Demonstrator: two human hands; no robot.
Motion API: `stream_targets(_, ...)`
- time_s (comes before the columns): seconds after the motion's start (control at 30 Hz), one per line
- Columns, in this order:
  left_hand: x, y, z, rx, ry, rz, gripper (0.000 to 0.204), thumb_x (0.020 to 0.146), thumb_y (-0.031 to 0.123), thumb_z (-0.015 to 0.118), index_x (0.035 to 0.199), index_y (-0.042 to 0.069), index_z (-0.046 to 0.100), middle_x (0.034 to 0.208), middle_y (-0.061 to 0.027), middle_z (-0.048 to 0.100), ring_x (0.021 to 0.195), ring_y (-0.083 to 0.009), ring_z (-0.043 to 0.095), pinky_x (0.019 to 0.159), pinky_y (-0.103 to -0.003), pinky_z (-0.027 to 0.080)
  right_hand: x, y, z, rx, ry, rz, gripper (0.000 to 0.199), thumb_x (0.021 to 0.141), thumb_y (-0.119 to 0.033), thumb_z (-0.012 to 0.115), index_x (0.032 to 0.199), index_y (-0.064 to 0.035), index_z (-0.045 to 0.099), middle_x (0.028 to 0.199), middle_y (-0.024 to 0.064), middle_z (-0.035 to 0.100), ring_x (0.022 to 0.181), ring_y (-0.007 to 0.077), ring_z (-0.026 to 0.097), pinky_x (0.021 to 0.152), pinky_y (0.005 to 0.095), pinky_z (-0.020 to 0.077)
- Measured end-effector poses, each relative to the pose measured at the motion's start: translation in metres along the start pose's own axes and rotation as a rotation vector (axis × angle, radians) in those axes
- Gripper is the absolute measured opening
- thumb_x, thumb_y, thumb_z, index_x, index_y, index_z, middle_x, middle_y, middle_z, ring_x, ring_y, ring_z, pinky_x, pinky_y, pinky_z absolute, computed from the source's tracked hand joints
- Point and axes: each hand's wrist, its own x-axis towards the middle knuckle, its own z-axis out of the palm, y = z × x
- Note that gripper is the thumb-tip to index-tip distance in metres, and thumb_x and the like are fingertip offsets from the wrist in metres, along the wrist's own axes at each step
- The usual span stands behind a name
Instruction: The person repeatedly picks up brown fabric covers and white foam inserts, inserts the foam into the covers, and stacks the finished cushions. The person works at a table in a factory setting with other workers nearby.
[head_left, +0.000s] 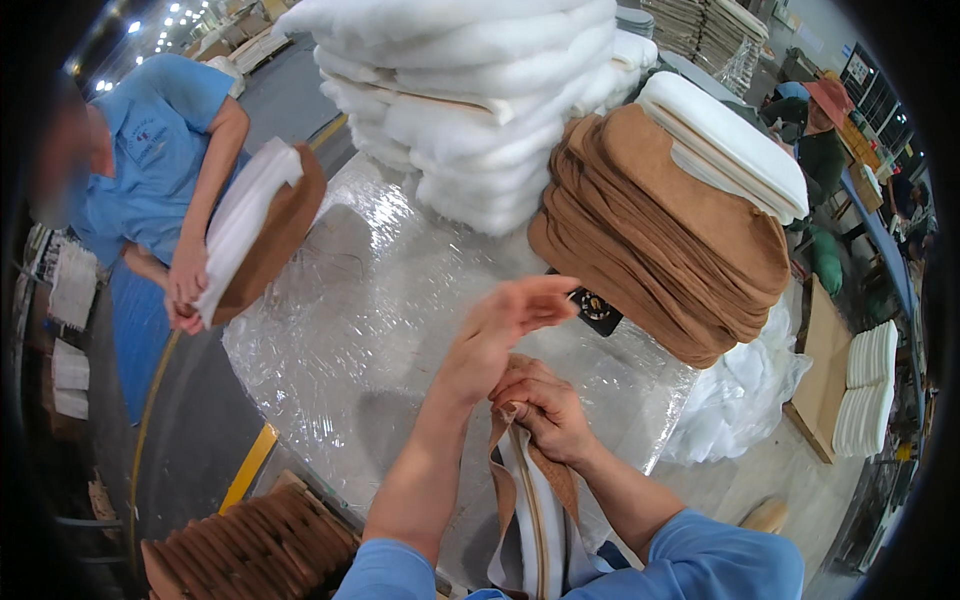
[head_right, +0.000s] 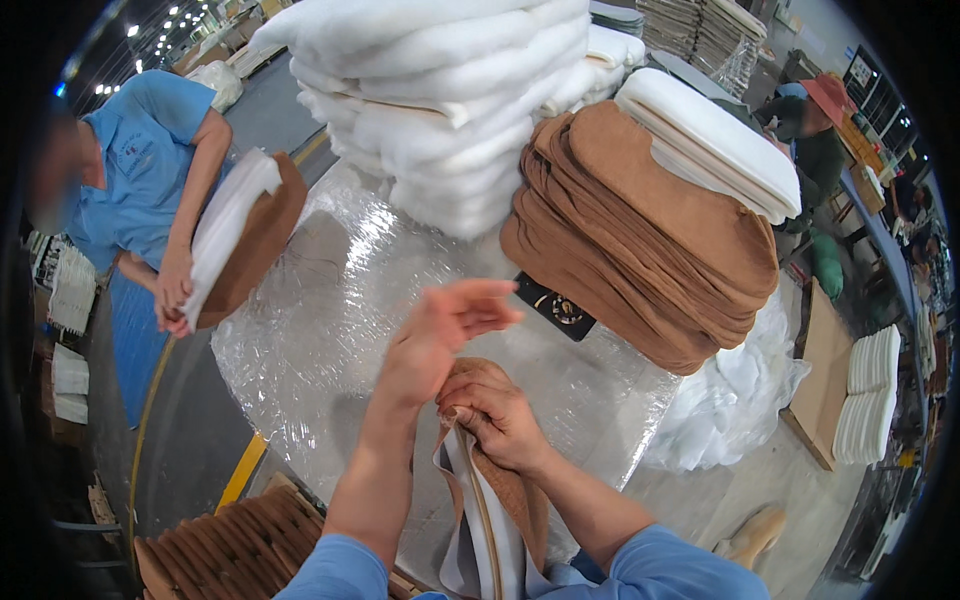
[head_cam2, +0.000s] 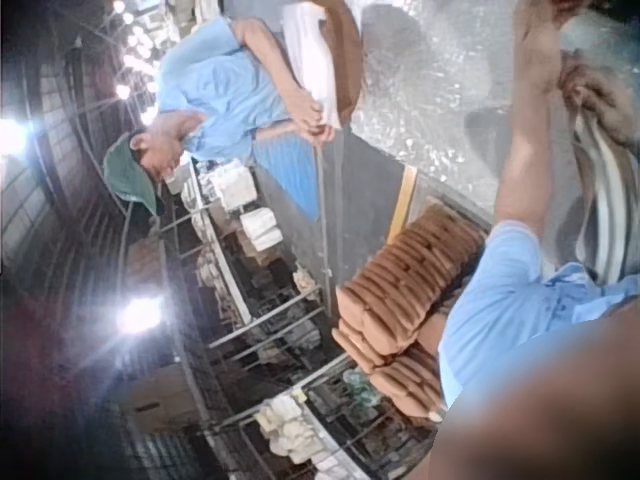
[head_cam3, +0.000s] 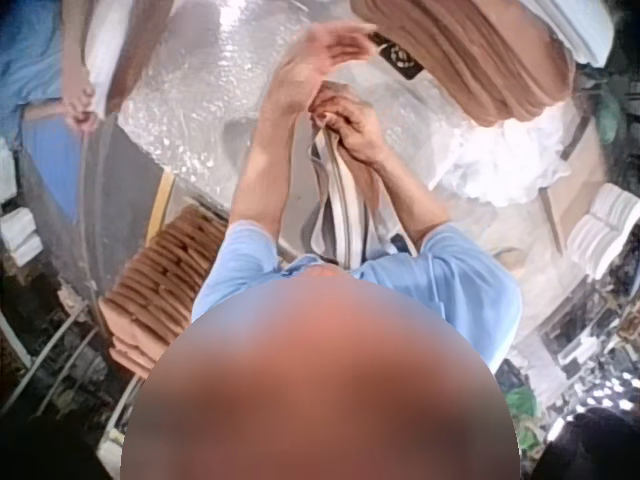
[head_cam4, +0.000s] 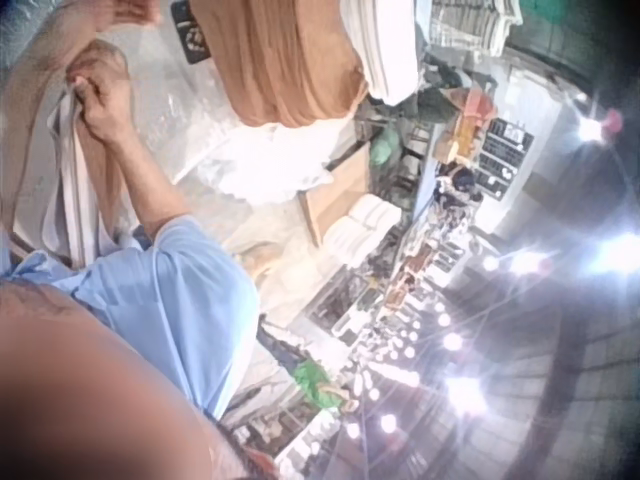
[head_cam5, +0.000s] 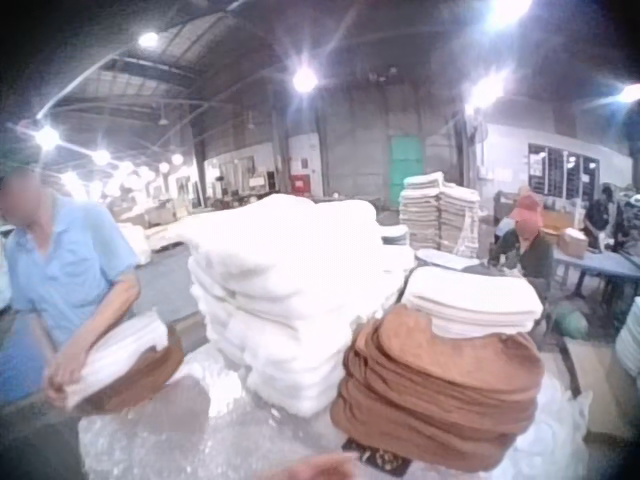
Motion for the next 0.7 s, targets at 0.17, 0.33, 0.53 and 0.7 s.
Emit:
stream_targets(0.17,0.014,-0.007,0.014,0.046,-0.266,-0.381,0.08,0.109,0.068,0.029,0.151,0.003,0.052,0.136,-0.017,0.064,0.132,-0.0275,0.058,0.118,-0.042,0.04,-0.014,0.006,-0.004,0.054,0.009,0.076,0.013,0.099,-0.016,0.069,0.099,-0.0037,0.073,0.104,0.009,0.073,0.107,0.0289,0.067,0.097,0.0432,0.0486)
stream_targets(0.33,0.002,-0.005,0.024,0.003,-0.194,-0.268,0.074,0.112,0.059,0.031,0.152,0.0,0.049,0.136,-0.0197,0.064,0.134,-0.0293,0.057,0.12,-0.043,0.038,-0.023,0.002,-0.004,-0.036,0.024,0.074,0.012,0.098,-0.015,0.07,0.098,-0.0037,0.074,0.103,0.0103,0.074,0.1,0.0289,0.069,0.092,0.0421,0.0504)
stream_targets(0.53,-0.039,-0.069,0.006,-0.243,0.694,0.129,0.058,0.115,0.041,0.033,0.141,-0.005,0.055,0.12,-0.016,0.068,0.119,-0.0264,0.063,0.114,-0.041,0.044,-0.017,0.0,-0.021,0.009,0.057,-0.02,0.011,0.095,-0.015,0.071,0.095,-0.0051,0.076,0.103,0.009,0.077,0.091,0.0252,0.07,0.087,0.0374,0.0518)
stream_targets(0.7,-0.061,-0.105,0.034,-0.283,0.454,-0.297,0.061,0.115,0.051,0.032,0.134,0.001,0.062,0.114,-0.0093,0.065,0.105,-0.0166,0.062,0.097,-0.031,0.05,-0.022,-0.009,-0.04,-0.02,0.042,-0.01,0.012,0.096,-0.013,0.071,0.101,-0.0043,0.077,0.108,0.0101,0.076,0.102,0.0257,0.071,0.096,0.0392,0.0509)
